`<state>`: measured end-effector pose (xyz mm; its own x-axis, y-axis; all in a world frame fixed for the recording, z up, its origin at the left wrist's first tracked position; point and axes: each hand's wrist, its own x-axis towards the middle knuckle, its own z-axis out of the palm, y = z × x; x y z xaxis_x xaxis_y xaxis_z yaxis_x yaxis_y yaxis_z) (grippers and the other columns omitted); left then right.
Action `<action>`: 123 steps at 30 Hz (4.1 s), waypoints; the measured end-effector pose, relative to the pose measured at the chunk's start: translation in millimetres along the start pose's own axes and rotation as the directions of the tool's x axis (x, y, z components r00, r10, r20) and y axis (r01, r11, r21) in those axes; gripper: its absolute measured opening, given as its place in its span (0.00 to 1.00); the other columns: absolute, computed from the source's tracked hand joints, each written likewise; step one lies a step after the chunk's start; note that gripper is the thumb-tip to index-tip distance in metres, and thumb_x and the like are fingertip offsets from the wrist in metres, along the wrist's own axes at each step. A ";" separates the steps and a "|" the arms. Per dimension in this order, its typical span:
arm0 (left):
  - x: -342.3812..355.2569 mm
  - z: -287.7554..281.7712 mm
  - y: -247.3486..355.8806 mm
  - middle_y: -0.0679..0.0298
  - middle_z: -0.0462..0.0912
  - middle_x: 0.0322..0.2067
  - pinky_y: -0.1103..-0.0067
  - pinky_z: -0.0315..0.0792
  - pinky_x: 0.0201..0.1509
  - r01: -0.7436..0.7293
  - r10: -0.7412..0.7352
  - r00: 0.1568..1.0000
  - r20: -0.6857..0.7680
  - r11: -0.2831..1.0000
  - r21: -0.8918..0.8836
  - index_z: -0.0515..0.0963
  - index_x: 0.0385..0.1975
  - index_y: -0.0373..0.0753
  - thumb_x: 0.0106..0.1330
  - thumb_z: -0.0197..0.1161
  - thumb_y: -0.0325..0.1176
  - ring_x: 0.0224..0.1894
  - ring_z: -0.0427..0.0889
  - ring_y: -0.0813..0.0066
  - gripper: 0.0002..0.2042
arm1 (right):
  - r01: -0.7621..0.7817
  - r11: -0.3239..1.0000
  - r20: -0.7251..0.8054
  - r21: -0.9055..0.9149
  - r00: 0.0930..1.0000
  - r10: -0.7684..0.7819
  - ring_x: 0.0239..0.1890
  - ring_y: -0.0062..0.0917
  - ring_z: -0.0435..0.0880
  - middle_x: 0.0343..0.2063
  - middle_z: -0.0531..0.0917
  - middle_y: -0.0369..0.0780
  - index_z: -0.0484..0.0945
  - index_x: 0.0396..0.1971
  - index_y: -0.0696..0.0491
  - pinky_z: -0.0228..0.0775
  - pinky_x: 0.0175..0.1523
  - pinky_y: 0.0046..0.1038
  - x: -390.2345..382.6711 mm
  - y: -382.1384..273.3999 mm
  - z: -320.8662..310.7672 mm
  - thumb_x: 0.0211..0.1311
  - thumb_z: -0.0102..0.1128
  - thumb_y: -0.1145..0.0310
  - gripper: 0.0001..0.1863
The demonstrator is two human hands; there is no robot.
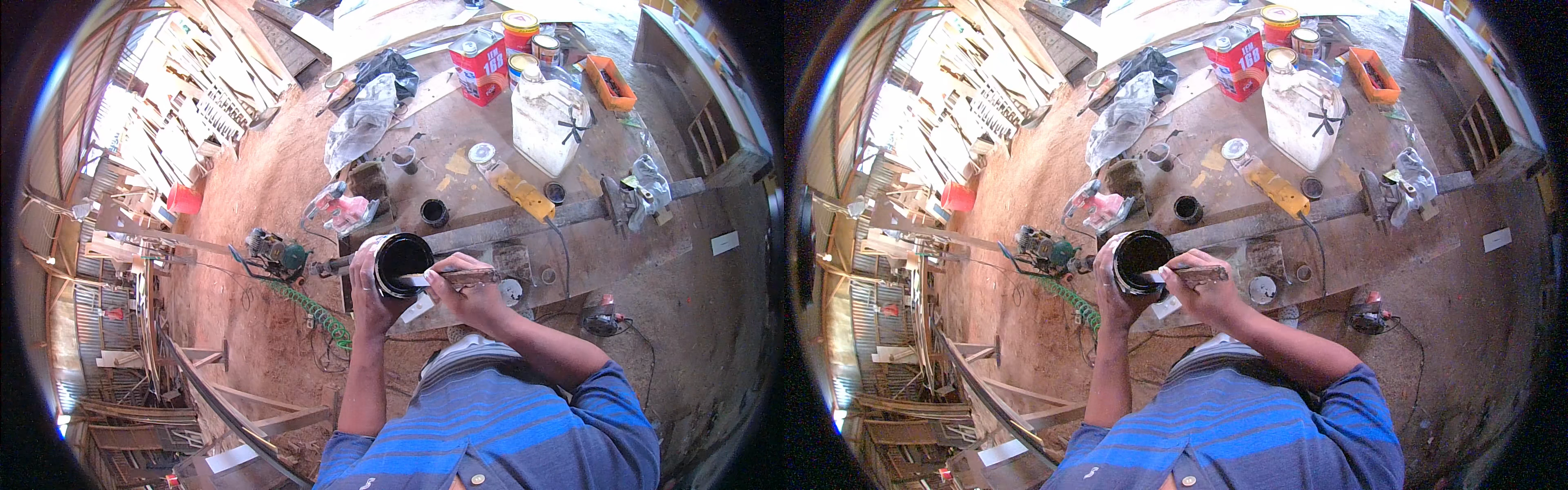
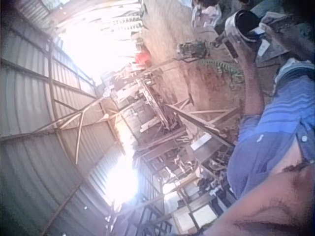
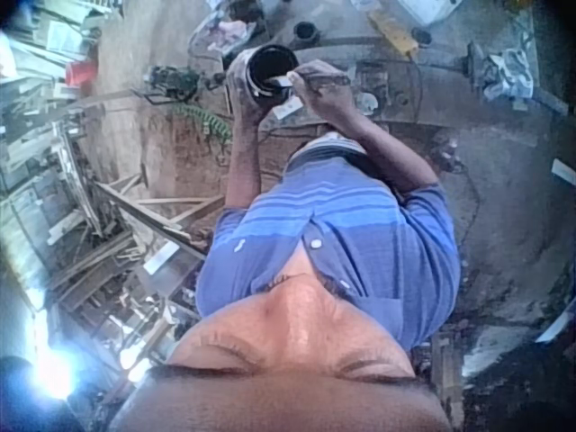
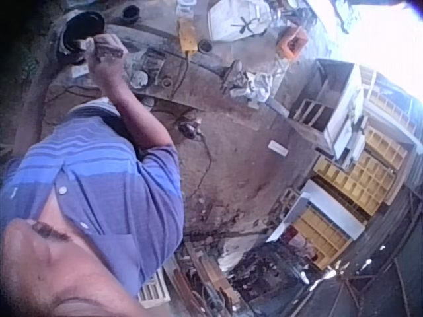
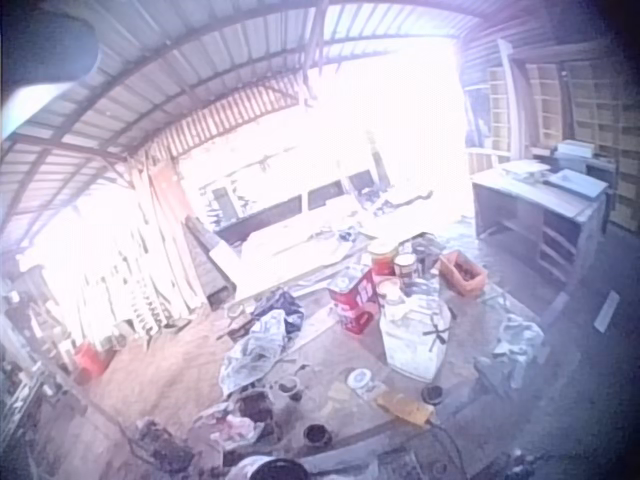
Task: The person pours liquid from a plastic container into a small metal can and stirs the mixture using a wooden stick. The person then picks up a larger paint can, wipes the excess from the lid, and retrieves additional cans from a shelf in the workshop.
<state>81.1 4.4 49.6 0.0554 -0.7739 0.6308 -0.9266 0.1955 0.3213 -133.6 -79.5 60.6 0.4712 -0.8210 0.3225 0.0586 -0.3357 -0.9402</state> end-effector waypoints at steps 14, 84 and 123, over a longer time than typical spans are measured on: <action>2.9 -4.4 2.4 0.45 0.76 0.68 0.48 0.72 0.74 0.015 -0.014 0.996 0.087 1.000 -0.018 0.63 0.75 0.40 0.43 0.89 0.39 0.69 0.76 0.37 0.55 | 0.496 0.867 0.396 -0.048 0.806 -0.440 0.42 0.45 0.88 0.42 0.84 0.45 0.82 0.50 0.53 0.81 0.45 0.45 46.0 -10.7 -34.1 0.68 0.73 0.71 0.13; -53.0 -158.2 62.8 0.52 0.78 0.68 0.57 0.70 0.76 0.404 -0.413 0.870 -0.268 0.910 -0.093 0.65 0.76 0.41 0.35 0.93 0.38 0.70 0.78 0.52 0.61 | -0.534 0.666 0.660 0.521 0.747 0.082 0.33 0.28 0.91 0.32 0.89 0.42 0.84 0.44 0.59 0.86 0.38 0.32 139.4 -49.9 21.6 0.75 0.71 0.65 0.11; 4.4 -3.3 16.4 0.49 0.78 0.66 0.53 0.73 0.73 0.115 -0.101 0.989 0.107 0.985 -0.130 0.69 0.73 0.40 0.38 0.90 0.39 0.68 0.76 0.41 0.55 | 0.139 0.985 0.342 -0.099 0.935 -0.098 0.32 0.33 0.89 0.34 0.88 0.44 0.89 0.40 0.56 0.81 0.40 0.33 34.7 -28.3 -43.3 0.69 0.74 0.72 0.05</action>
<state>67.4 6.2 60.0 0.1090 -0.8497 0.5159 -0.8577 0.1820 0.4809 -157.0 -118.5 103.2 0.7358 -0.5763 0.3556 0.0362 -0.4909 -0.8705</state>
